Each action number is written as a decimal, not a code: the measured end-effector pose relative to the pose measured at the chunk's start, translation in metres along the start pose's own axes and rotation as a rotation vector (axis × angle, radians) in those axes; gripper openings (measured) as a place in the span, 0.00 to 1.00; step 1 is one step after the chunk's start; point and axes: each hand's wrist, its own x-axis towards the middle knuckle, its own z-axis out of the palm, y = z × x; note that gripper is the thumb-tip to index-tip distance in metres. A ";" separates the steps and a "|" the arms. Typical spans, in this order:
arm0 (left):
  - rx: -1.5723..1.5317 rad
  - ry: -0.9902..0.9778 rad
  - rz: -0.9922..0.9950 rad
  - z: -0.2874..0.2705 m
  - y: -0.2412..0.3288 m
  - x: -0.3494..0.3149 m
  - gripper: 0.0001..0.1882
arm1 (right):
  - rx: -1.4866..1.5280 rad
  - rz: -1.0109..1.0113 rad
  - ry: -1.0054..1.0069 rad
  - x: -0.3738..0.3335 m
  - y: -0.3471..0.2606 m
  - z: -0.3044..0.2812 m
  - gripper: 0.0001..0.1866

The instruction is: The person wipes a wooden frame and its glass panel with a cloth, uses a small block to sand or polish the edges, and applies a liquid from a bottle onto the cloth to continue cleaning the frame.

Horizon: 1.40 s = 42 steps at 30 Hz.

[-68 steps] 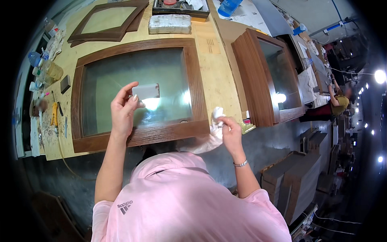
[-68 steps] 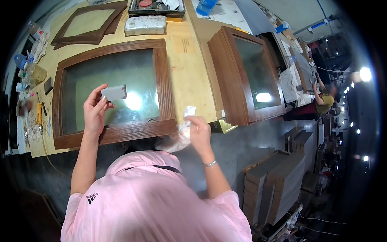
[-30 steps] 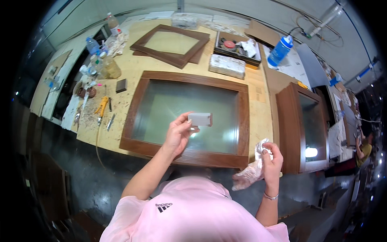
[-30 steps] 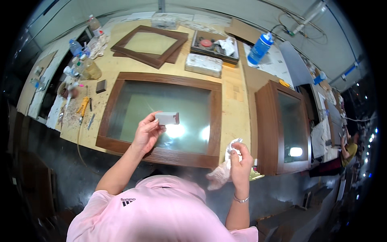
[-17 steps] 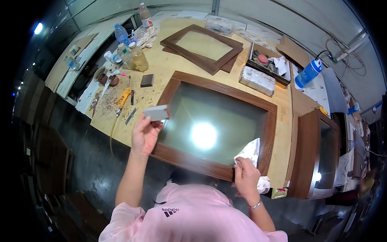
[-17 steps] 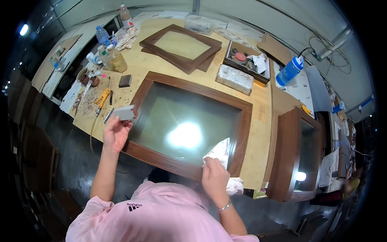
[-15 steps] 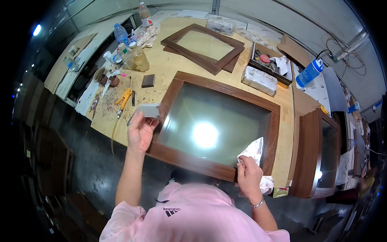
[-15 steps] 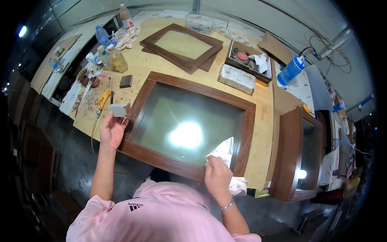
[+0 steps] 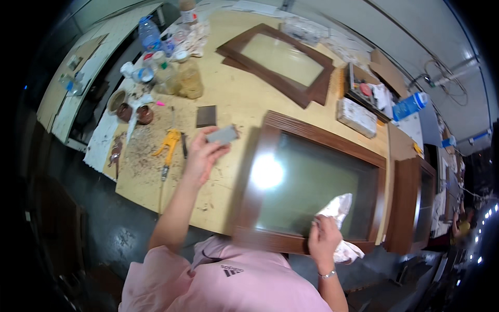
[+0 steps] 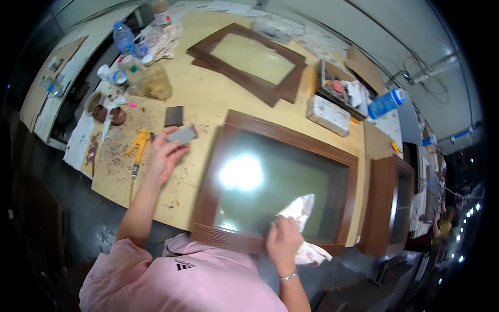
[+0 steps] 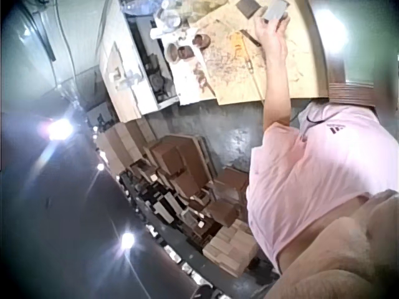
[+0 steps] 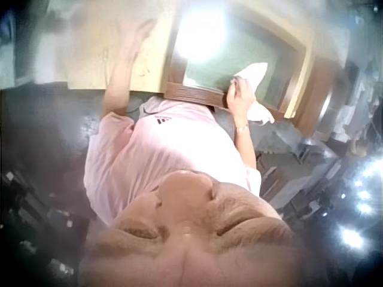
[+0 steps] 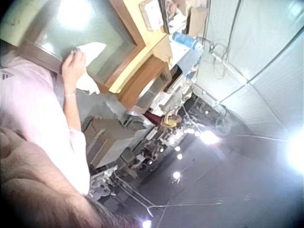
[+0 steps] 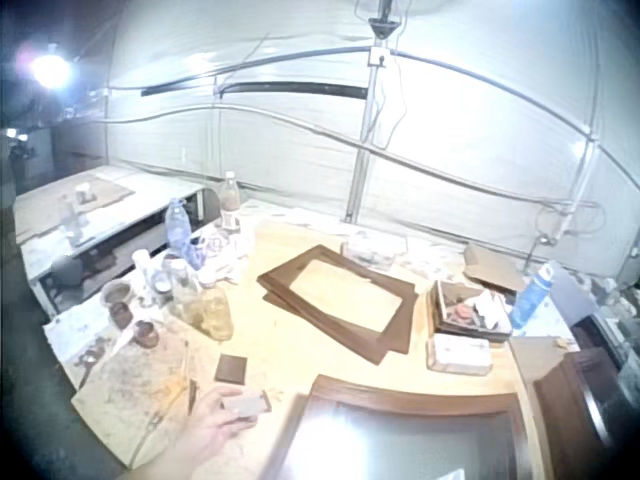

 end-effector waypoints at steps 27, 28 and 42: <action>0.791 0.701 0.369 -0.265 0.041 0.041 0.09 | -0.057 -0.025 -0.006 0.002 -0.008 0.007 0.11; 0.869 0.700 0.348 -0.273 0.043 0.036 0.09 | -0.062 -0.025 -0.009 0.003 -0.009 0.007 0.10; 1.685 0.059 0.541 -0.119 -0.015 -0.049 0.11 | -0.081 -0.002 -0.001 0.000 -0.007 0.008 0.11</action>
